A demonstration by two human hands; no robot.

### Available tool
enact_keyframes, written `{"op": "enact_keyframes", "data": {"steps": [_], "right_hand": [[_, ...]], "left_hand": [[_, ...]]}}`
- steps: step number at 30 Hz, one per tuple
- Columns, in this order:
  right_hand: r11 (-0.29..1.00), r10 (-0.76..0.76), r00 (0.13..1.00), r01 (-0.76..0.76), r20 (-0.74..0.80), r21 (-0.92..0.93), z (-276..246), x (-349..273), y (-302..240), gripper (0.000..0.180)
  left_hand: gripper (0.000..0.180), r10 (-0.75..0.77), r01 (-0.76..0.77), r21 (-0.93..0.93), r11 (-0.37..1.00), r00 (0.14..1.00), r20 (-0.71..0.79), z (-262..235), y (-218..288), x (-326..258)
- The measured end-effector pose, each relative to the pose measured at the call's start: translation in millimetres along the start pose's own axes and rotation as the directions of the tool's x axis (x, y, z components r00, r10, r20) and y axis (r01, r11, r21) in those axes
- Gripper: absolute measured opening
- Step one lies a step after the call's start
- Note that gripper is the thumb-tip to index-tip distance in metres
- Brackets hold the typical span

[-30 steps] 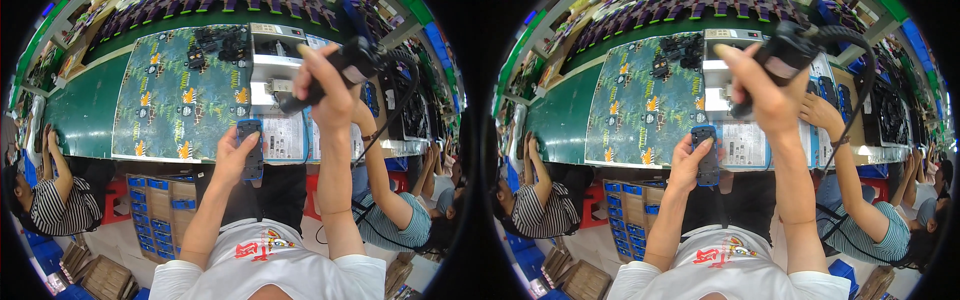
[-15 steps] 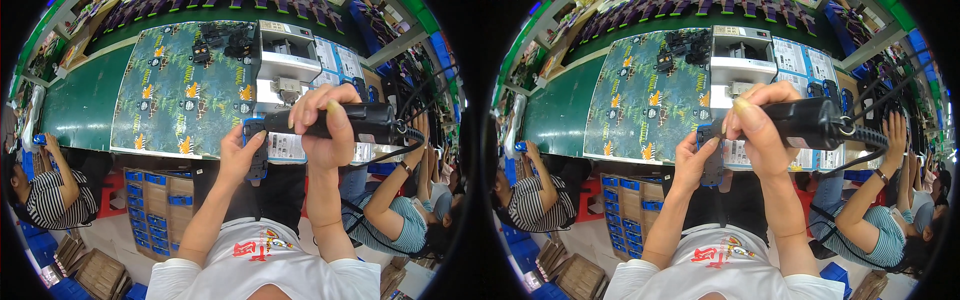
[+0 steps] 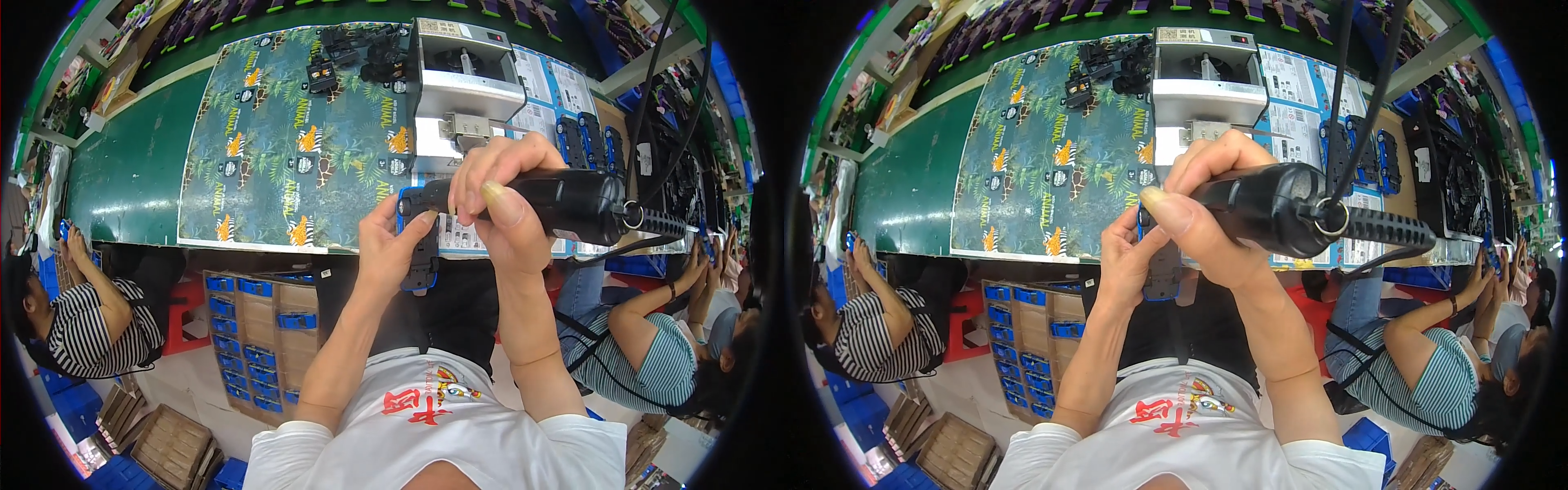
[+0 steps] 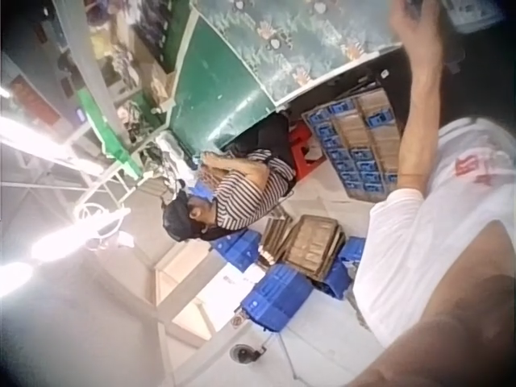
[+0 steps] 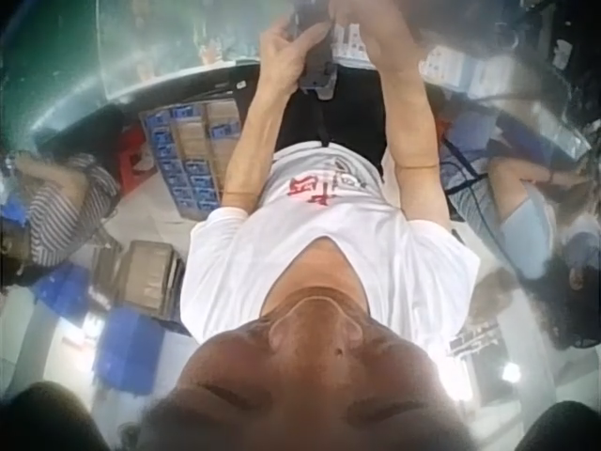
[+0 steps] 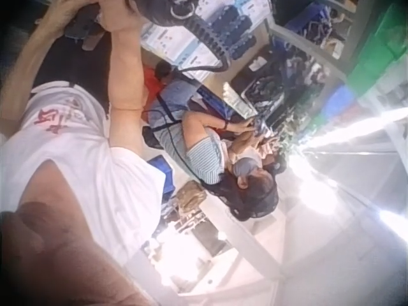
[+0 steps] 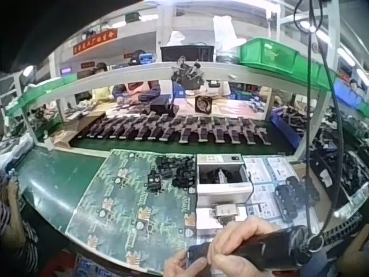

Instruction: The person assembles toy cars by attaching components and wheels by hand, fastens them using an electric screwdriver, rolls them across the table, and places them into a compartment tray.

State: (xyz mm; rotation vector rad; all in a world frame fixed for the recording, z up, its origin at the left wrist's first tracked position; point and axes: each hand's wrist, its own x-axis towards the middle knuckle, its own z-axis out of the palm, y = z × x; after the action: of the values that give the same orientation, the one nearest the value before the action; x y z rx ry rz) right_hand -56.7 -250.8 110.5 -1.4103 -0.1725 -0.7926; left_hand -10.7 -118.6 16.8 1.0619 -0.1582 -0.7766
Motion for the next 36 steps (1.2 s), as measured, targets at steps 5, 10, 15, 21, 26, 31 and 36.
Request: {"op": "enact_keyframes", "data": {"steps": [5, 10, 15, 21, 26, 31, 36], "right_hand": [[0.999, -0.018, 1.0, 0.018, -0.004, 0.029, -2, -2, -1, 0.022], [0.987, 0.045, 0.991, -0.025, -0.125, 0.16, 3, -2, -5, 0.02], [0.979, 0.0, 0.998, 0.012, -0.058, 0.206, -3, 5, -22, 0.016], [0.976, -0.199, 0.976, 0.205, -0.094, 0.069, -43, 36, -44, 0.014], [0.99, -0.134, 0.958, 0.138, -0.253, -0.001, -29, 42, -20, 0.015], [0.961, -0.156, 0.974, 0.112, -0.162, -0.253, -21, 46, -19, 0.017], [0.982, 0.033, 0.987, -0.061, -0.158, -0.176, -15, 55, -25, 0.021]], "left_hand": [[0.024, 0.031, -0.031, 0.039, 0.999, 1.0, 0.004, 1, 0, -1], [0.024, 0.018, -0.019, 0.022, 1.0, 1.0, 0.017, 1, 2, -1], [0.024, 0.032, -0.032, 0.007, 0.999, 0.999, -0.015, 3, 6, -4], [0.04, -0.005, 0.014, -0.467, 0.884, 1.0, 0.019, -30, 14, 7], [0.048, -0.007, 0.005, -0.283, 0.959, 1.0, -0.006, -25, 9, 4], [0.05, -0.011, 0.0, -0.273, 0.962, 0.999, -0.037, -23, 9, 8], [0.052, -0.001, -0.023, -0.343, 0.939, 0.998, -0.069, -27, 5, 8]]}}
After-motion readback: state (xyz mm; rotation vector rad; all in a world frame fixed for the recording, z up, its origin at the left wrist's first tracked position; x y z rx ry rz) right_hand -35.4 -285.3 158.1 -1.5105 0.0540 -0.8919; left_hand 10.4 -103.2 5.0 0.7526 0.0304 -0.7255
